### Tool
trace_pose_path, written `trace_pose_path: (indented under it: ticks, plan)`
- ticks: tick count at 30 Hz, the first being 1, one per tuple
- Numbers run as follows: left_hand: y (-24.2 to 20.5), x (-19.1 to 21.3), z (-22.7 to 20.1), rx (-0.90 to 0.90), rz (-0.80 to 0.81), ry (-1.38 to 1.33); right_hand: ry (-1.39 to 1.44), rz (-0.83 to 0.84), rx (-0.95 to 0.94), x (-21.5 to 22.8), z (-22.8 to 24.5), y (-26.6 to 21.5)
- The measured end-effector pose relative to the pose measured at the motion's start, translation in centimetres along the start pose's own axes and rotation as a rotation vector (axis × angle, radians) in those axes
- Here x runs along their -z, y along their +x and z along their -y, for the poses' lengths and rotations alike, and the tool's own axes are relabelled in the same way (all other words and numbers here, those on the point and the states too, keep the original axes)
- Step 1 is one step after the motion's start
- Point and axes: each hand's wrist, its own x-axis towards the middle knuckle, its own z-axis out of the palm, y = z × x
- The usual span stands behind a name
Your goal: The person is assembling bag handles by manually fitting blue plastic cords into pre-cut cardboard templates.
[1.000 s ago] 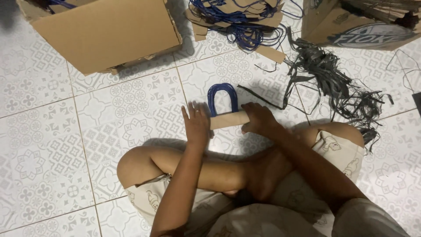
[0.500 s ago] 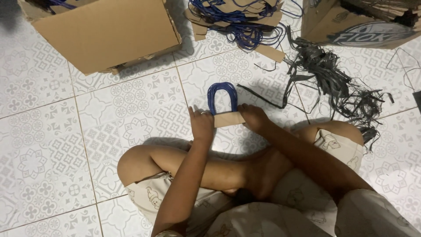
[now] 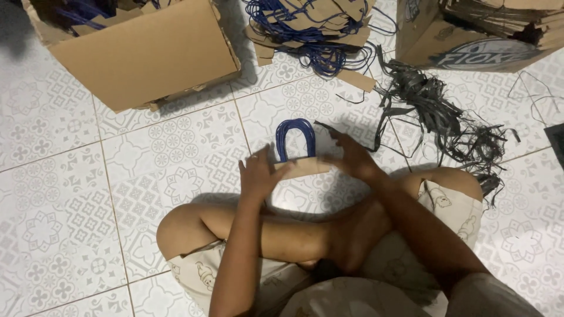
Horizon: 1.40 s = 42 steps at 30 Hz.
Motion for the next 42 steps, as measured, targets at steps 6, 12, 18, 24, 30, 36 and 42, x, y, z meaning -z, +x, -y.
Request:
trace_pose_path:
  ticks: [6, 12, 18, 24, 30, 36, 42]
  plan:
    - [7.0, -0.1, -0.4, -0.229, -0.220, 0.022, -0.130, -0.552, 0.563, 1.9, -0.9, 6.0]
    - [17.9, 2.4, -5.0, -0.465, -0.585, 0.167, -0.323, -0.486, 0.340, 9.1, 6.9, 12.9]
    - [30.2, 0.8, -7.2, -0.511, -0.761, 0.647, -0.663, -0.666, 0.637, 10.6, 5.4, 21.3]
    - [38.1, -2.2, -5.3, -0.410, -0.611, 0.798, -0.674, -0.434, 0.404, 7.8, 2.5, 26.1]
    - [39.9, -5.5, 0.6, -0.662, -0.748, 0.742, -0.774, -0.286, 0.349, 6.7, -0.3, 28.0]
    - [33.2, -6.1, 0.4, -0.645, -0.737, 0.655, -0.838, -0.608, 0.756, 4.6, -3.7, 26.1]
    - [24.5, -5.0, 1.5, -0.614, -0.660, 0.627, -0.786, -0.387, 0.705, 3.5, -2.0, 19.7]
